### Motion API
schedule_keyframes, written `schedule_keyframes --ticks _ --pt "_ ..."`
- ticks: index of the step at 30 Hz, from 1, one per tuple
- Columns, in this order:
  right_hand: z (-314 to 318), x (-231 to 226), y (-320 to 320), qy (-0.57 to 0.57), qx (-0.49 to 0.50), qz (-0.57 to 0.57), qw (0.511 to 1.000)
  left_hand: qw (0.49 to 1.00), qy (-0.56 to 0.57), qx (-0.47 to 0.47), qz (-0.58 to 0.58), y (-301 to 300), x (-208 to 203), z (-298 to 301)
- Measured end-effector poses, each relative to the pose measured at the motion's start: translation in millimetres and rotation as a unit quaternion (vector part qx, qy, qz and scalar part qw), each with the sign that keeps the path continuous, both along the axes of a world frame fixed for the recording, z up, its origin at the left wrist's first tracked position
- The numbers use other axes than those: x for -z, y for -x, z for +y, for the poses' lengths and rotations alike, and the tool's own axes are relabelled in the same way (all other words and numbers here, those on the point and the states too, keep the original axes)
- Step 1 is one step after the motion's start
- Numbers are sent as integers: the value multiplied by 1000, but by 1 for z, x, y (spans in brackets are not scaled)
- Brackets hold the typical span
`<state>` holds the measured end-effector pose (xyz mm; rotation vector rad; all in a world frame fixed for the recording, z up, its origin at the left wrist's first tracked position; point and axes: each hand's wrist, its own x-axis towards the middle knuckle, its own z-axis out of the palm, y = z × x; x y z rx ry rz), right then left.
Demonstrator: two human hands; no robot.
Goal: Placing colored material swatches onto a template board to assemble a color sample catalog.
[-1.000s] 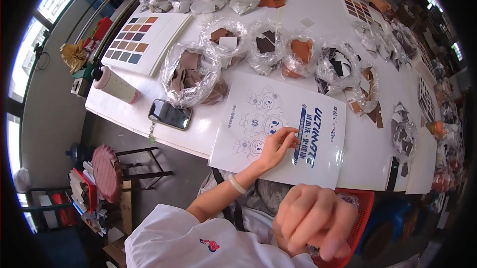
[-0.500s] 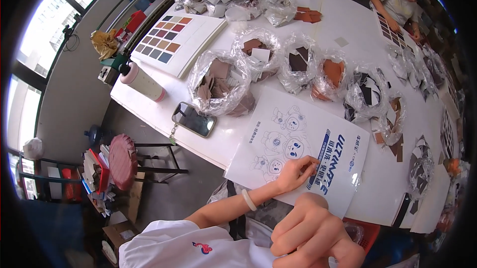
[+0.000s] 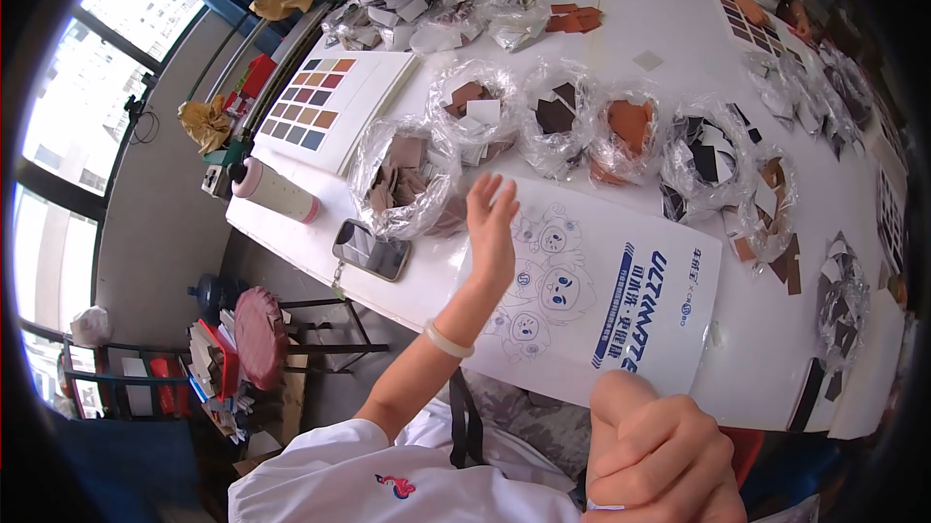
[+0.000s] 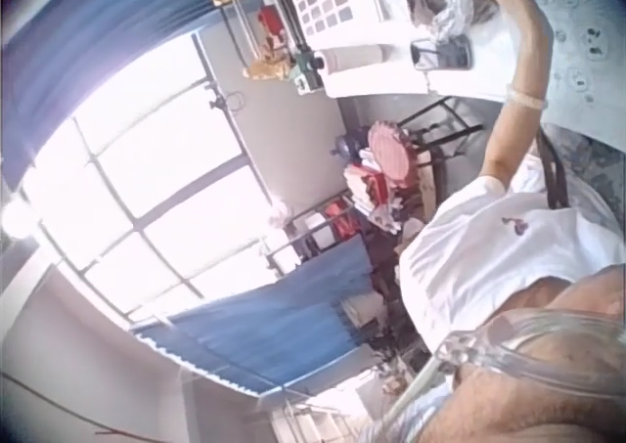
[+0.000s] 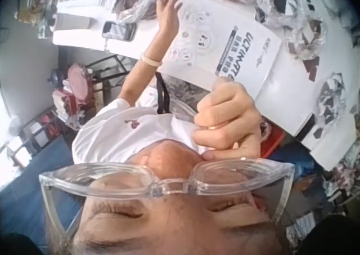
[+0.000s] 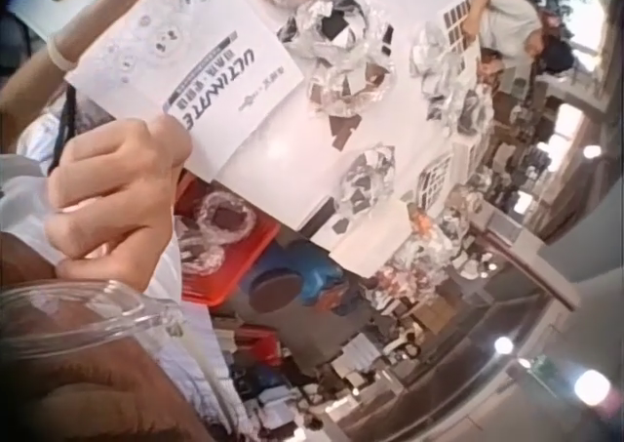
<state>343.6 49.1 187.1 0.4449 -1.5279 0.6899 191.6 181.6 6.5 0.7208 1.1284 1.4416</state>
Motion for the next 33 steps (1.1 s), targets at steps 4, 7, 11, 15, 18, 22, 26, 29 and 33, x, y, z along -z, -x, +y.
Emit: schedule_keyframes --ticks 4,7,11,15,18,22,26,29,33 --pt "-6 1 -5 -21 16 58 998 971 202 -77 -103 24 2 106" --pt "-7 0 -6 -43 14 80 996 930 332 -145 -67 14 4 143" --pt "-14 -3 -12 -47 13 86 995 951 273 -143 -41 2 25 174" --pt "-11 2 -16 -46 -5 95 994 941 278 -188 -35 1 11 181" --pt "-8 3 -19 -56 -8 112 992 935 325 -131 58 -10 -4 168" --pt "-11 0 -21 -54 -12 97 994 938 281 -205 5 -10 21 182" --pt "-9 0 -23 -57 -14 89 994 944 218 -243 -52 8 53 192" --pt "-7 0 -22 -52 -17 84 995 965 95 -214 -121 15 70 184" --pt "-7 3 -25 -38 9 60 997 988 -19 -67 -139 17 89 156"
